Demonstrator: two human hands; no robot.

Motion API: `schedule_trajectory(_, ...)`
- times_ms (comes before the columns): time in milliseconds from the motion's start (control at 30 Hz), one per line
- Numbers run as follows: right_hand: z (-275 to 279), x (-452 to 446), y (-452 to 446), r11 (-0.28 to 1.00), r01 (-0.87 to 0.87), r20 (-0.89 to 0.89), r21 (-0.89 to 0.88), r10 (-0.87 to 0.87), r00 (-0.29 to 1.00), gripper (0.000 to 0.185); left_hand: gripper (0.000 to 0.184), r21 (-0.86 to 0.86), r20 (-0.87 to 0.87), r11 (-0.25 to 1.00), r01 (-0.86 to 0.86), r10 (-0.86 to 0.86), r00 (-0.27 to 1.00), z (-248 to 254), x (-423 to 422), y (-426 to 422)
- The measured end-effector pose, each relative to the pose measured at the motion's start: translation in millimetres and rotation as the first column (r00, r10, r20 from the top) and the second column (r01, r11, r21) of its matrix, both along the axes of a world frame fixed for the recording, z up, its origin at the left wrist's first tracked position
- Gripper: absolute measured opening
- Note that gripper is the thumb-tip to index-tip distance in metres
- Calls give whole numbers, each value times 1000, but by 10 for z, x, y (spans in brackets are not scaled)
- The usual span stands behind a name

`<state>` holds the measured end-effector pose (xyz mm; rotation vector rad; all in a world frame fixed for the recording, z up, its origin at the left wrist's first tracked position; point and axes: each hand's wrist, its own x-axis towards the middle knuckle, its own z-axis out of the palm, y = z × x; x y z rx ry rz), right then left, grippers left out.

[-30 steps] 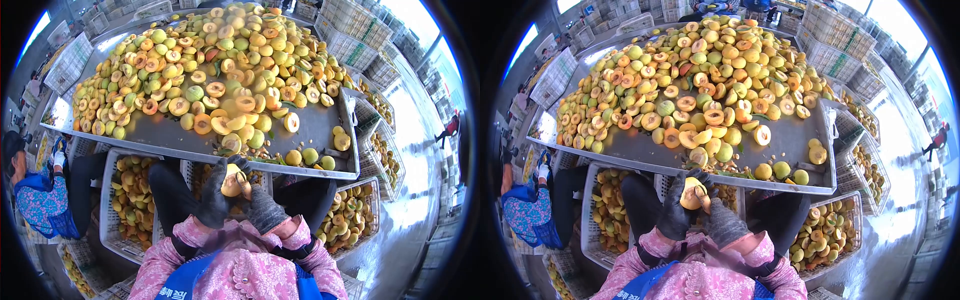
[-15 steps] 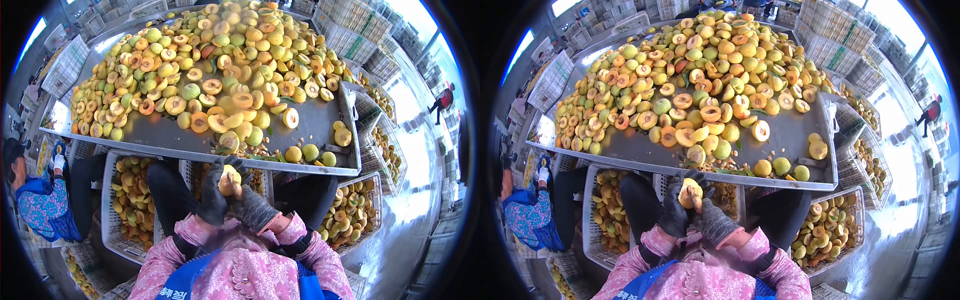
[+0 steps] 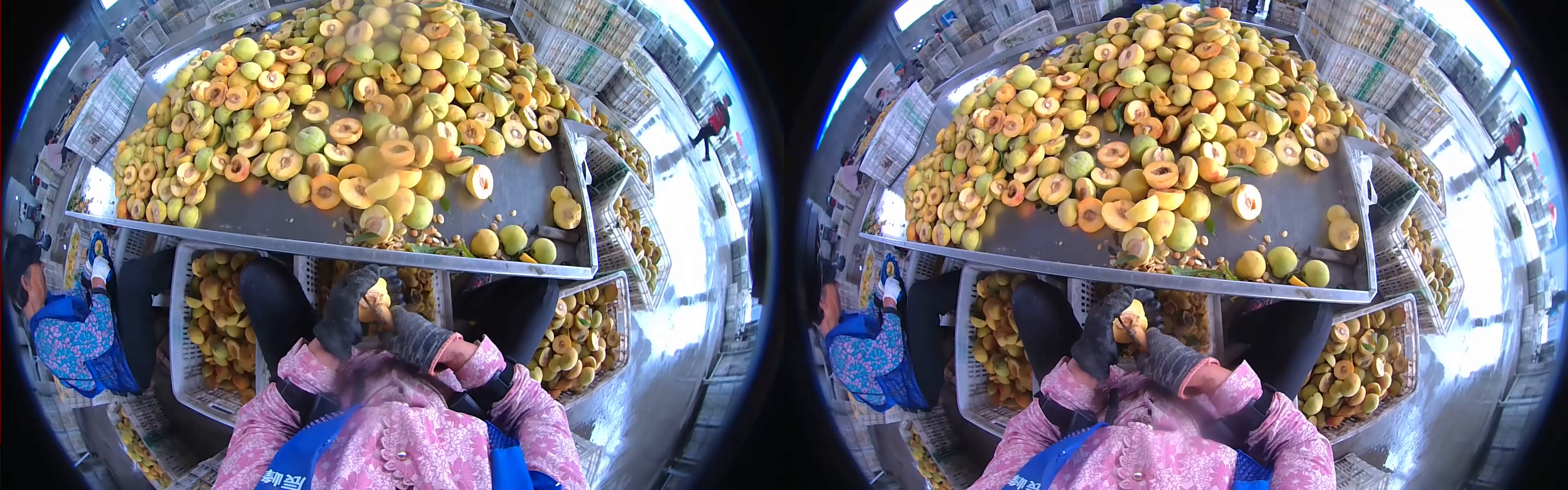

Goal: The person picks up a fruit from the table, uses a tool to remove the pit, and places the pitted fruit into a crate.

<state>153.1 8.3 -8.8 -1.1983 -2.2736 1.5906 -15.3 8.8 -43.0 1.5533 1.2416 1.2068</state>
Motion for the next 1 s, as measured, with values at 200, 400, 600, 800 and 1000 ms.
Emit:
schedule_trajectory(200, -199, -38, -30, 991, 38, -160, -128, -59, 985, 41, 29, -11, -57, 998, 66, -67, 996, -16, -29, -21)
schedule_trajectory(400, -237, -40, -20, 958, -72, -339, -276, -27, 940, 40, 29, 85, -94, 996, -32, 40, 995, -142, 13, -66)
schedule_trajectory(600, 31, 8, -53, 570, -80, -327, -818, -346, 879, 30, 35, -350, 631, 927, 135, 127, 765, -108, 23, -61)
schedule_trajectory(800, -168, -87, -197, 507, -77, -378, -859, -524, 764, 20, 44, -285, 551, 958, 15, 151, 821, -407, 74, -11)
schedule_trajectory(1000, 142, -12, -208, 242, -176, -294, -954, -649, 702, 21, 39, -456, 868, 870, 187, 388, 309, -691, 212, -88)
